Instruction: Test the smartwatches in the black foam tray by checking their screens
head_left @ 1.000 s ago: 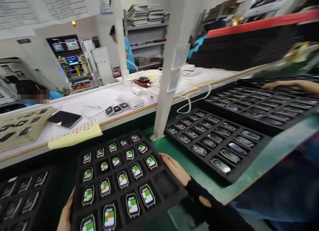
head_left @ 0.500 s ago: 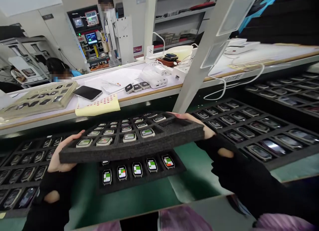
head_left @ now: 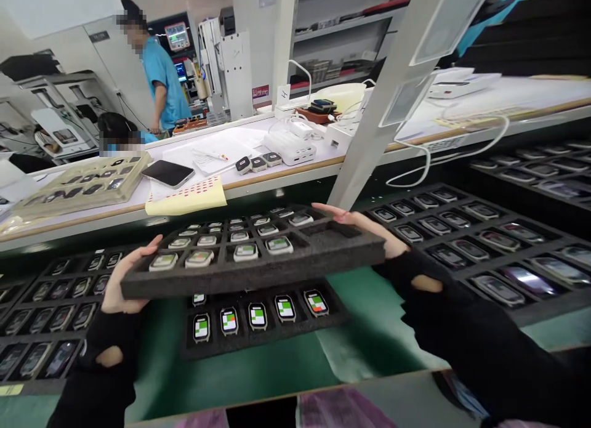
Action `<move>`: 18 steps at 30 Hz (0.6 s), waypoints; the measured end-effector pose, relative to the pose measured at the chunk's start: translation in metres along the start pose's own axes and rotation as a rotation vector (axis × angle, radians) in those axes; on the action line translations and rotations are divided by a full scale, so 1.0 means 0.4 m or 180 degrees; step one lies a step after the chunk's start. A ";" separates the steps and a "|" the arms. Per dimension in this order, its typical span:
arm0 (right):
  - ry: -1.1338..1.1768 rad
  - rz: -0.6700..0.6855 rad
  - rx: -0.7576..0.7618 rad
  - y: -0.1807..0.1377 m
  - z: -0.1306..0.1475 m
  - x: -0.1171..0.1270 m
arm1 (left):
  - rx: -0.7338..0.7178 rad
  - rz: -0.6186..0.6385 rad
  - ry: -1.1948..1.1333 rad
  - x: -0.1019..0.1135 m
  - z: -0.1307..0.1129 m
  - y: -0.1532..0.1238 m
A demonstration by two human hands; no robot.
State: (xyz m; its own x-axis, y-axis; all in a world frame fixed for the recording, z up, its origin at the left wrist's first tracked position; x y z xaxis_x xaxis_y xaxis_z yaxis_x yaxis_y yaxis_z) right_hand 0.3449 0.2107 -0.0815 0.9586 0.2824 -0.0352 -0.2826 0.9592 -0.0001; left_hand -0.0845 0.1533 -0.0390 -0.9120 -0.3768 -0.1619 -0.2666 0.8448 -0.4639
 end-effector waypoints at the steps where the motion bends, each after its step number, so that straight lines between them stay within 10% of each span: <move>1: 0.0050 0.0020 0.0032 -0.010 -0.018 0.001 | 0.0103 0.0074 -0.0033 -0.003 0.031 -0.006; 11: -0.0385 0.0220 -0.0171 -0.145 -0.265 -0.045 | -0.0206 -0.0044 -0.0320 0.117 0.312 -0.006; 18: -0.1535 0.0002 0.0110 -0.099 -0.150 0.025 | -0.0581 -0.0308 -0.0346 0.189 0.371 0.023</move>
State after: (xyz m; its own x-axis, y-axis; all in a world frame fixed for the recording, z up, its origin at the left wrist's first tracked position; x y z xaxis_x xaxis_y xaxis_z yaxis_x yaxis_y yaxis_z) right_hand 0.3639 0.1749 -0.1420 0.8671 0.2476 0.4322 -0.2897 0.9565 0.0333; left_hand -0.1096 0.0763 -0.1847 -0.8432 -0.4898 -0.2218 -0.4122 0.8537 -0.3183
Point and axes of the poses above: each hand's wrist, its own y-axis towards the middle knuckle, its own x-axis out of the back of the hand, z = x × y, the point moved 10 cm from there along y, towards the middle knuckle, and after that the axes turned 5 degrees about x, right-handed, at the moved point
